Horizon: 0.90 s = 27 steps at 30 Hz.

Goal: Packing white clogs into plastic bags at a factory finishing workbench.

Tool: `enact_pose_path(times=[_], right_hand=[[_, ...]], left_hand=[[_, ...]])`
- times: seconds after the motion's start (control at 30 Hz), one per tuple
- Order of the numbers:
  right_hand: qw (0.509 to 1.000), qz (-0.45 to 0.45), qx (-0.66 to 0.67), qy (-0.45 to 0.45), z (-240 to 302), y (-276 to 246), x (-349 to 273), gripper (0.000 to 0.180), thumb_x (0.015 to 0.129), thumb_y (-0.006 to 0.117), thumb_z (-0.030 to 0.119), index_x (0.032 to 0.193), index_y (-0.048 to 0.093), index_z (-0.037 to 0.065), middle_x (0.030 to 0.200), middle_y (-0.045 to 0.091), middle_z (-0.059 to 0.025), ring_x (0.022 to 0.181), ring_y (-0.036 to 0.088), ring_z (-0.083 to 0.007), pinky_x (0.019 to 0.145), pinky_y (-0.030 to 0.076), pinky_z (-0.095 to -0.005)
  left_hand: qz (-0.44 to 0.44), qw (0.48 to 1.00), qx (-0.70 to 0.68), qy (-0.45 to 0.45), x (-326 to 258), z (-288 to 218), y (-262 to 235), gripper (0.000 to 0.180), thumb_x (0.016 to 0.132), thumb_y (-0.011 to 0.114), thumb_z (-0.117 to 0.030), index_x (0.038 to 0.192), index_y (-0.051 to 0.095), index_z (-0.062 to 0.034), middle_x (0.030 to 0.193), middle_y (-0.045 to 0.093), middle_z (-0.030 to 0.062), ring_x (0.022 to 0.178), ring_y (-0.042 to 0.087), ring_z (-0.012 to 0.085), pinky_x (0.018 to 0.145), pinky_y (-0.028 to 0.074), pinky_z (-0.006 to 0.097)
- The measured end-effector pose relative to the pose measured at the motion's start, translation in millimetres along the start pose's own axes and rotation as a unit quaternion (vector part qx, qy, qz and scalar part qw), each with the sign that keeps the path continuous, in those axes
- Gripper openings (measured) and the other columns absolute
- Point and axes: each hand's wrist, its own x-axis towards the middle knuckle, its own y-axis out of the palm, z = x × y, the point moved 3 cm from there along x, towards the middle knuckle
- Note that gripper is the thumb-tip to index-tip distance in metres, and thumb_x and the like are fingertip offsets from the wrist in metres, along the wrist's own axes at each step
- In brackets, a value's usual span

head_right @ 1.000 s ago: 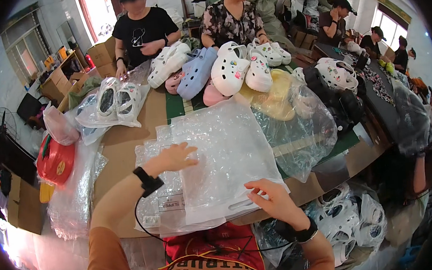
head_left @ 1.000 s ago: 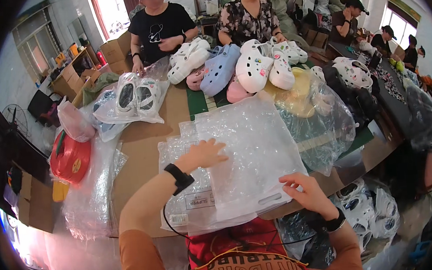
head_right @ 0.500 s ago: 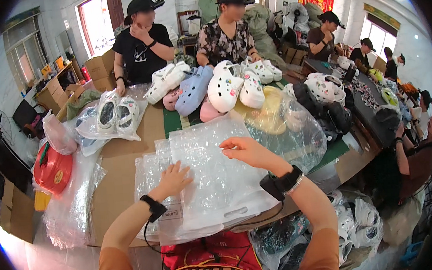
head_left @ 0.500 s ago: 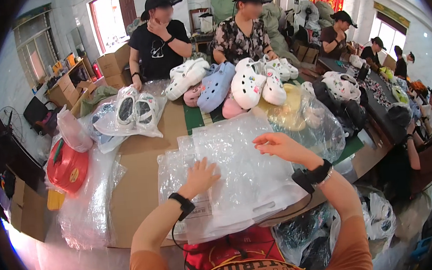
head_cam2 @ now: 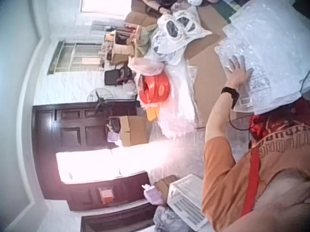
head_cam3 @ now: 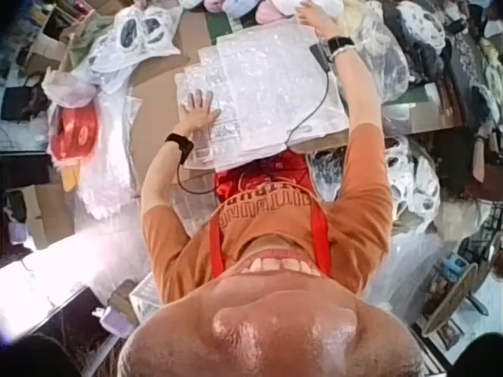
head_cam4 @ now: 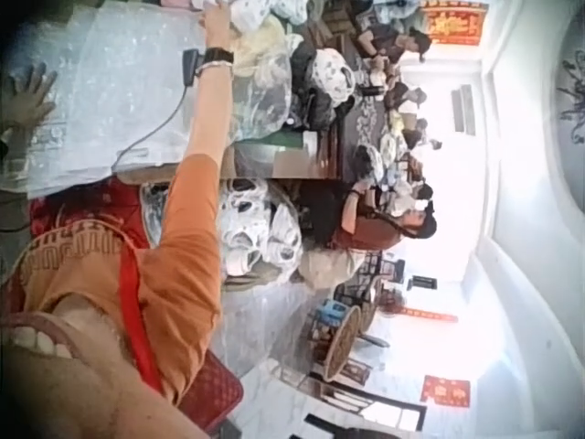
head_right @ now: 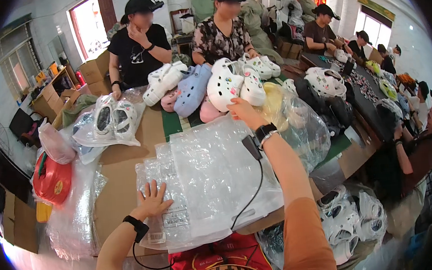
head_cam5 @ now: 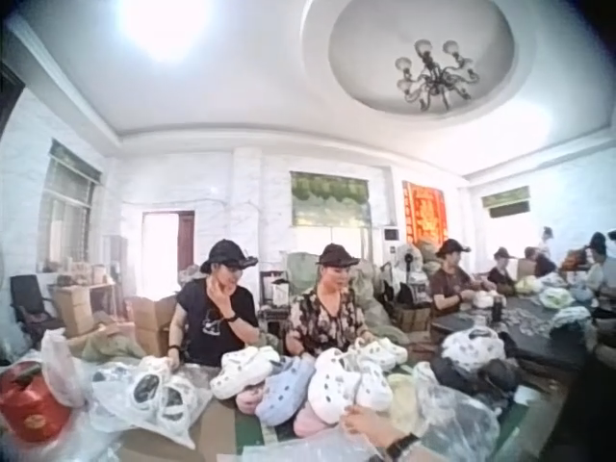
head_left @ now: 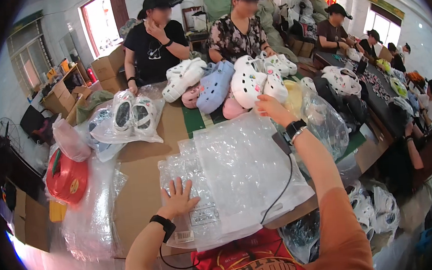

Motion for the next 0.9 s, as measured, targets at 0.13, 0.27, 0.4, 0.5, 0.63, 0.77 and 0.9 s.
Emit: enact_pose_path(times=[0.13, 0.27, 0.4, 0.5, 0.63, 0.77, 0.9], right_hand=[[0.997, -0.04, 0.058, 0.042, -30, -3, 30, 0.056, 0.08, 0.062, 0.029, 0.127, 0.04, 0.006, 0.106, 0.051, -0.0048, 0.087, 0.051, -0.0155, 0.072, 0.045, -0.0284], [0.999, -0.004, -0.031, -0.018, -63, -24, 51, 0.056, 0.082, 0.057, 0.005, 0.132, 0.033, 0.004, 0.12, 0.041, -0.0093, 0.098, 0.052, -0.0233, 0.084, 0.048, -0.0346], [0.999, -0.004, -0.045, -0.009, -63, 4, 57, 0.069, 0.078, 0.056, -0.007, 0.137, 0.021, 0.004, 0.125, 0.036, -0.0132, 0.102, 0.052, -0.0269, 0.087, 0.048, -0.0353], [0.966, -0.075, 0.244, 0.035, -68, 25, 63, 0.052, 0.088, 0.048, 0.04, 0.125, 0.036, 0.005, 0.107, 0.046, -0.0136, 0.091, 0.054, -0.0308, 0.076, 0.048, -0.0401], [0.977, -0.087, 0.127, -0.146, -97, -6, 80, 0.058, 0.084, 0.057, 0.035, 0.129, 0.033, 0.008, 0.12, 0.044, -0.0154, 0.102, 0.05, -0.0311, 0.084, 0.045, -0.0414], [0.949, -0.055, 0.305, -0.062, -77, 48, 79, 0.059, 0.075, 0.071, 0.03, 0.123, 0.043, 0.013, 0.118, 0.047, -0.0097, 0.105, 0.046, -0.0238, 0.084, 0.042, -0.0393], [0.809, -0.103, 0.566, 0.118, -69, 28, 79, 0.048, 0.073, 0.07, 0.033, 0.113, 0.049, 0.019, 0.106, 0.049, -0.0031, 0.094, 0.046, -0.017, 0.076, 0.042, -0.0341]], left_hand=[[0.013, 1.0, -0.009, -0.001, -1, -5, -5, 0.079, 0.082, 0.036, -0.064, 0.143, 0.014, -0.0186, 0.147, -0.001, 0.0206, 0.134, -0.007, 0.0425, 0.1, -0.004, 0.064], [-0.005, 1.0, -0.008, 0.009, 6, -8, -4, 0.079, 0.082, 0.036, -0.064, 0.143, 0.014, -0.0193, 0.147, -0.001, 0.0204, 0.134, -0.006, 0.0424, 0.1, -0.004, 0.063], [-0.013, 1.0, 0.001, 0.0, 3, -3, -3, 0.079, 0.082, 0.037, -0.064, 0.143, 0.014, -0.0195, 0.147, 0.001, 0.0202, 0.134, -0.004, 0.0421, 0.1, -0.003, 0.064], [-0.024, 1.0, -0.006, 0.005, 0, -2, -3, 0.079, 0.082, 0.038, -0.063, 0.143, 0.015, -0.0188, 0.147, 0.002, 0.0209, 0.134, -0.002, 0.043, 0.099, -0.003, 0.064], [-0.016, 0.999, -0.028, 0.033, 6, -18, -8, 0.079, 0.082, 0.04, -0.061, 0.142, 0.016, -0.0165, 0.146, 0.005, 0.0236, 0.133, -0.002, 0.0467, 0.098, -0.004, 0.066], [-0.016, 0.999, -0.032, 0.008, -14, -3, -6, 0.079, 0.082, 0.041, -0.06, 0.142, 0.016, -0.0153, 0.146, 0.005, 0.0244, 0.133, -0.002, 0.0468, 0.098, -0.004, 0.067], [-0.02, 0.999, -0.031, 0.02, -7, -9, -6, 0.079, 0.082, 0.041, -0.06, 0.142, 0.017, -0.0139, 0.145, 0.004, 0.0251, 0.133, -0.002, 0.0467, 0.098, -0.003, 0.066]])
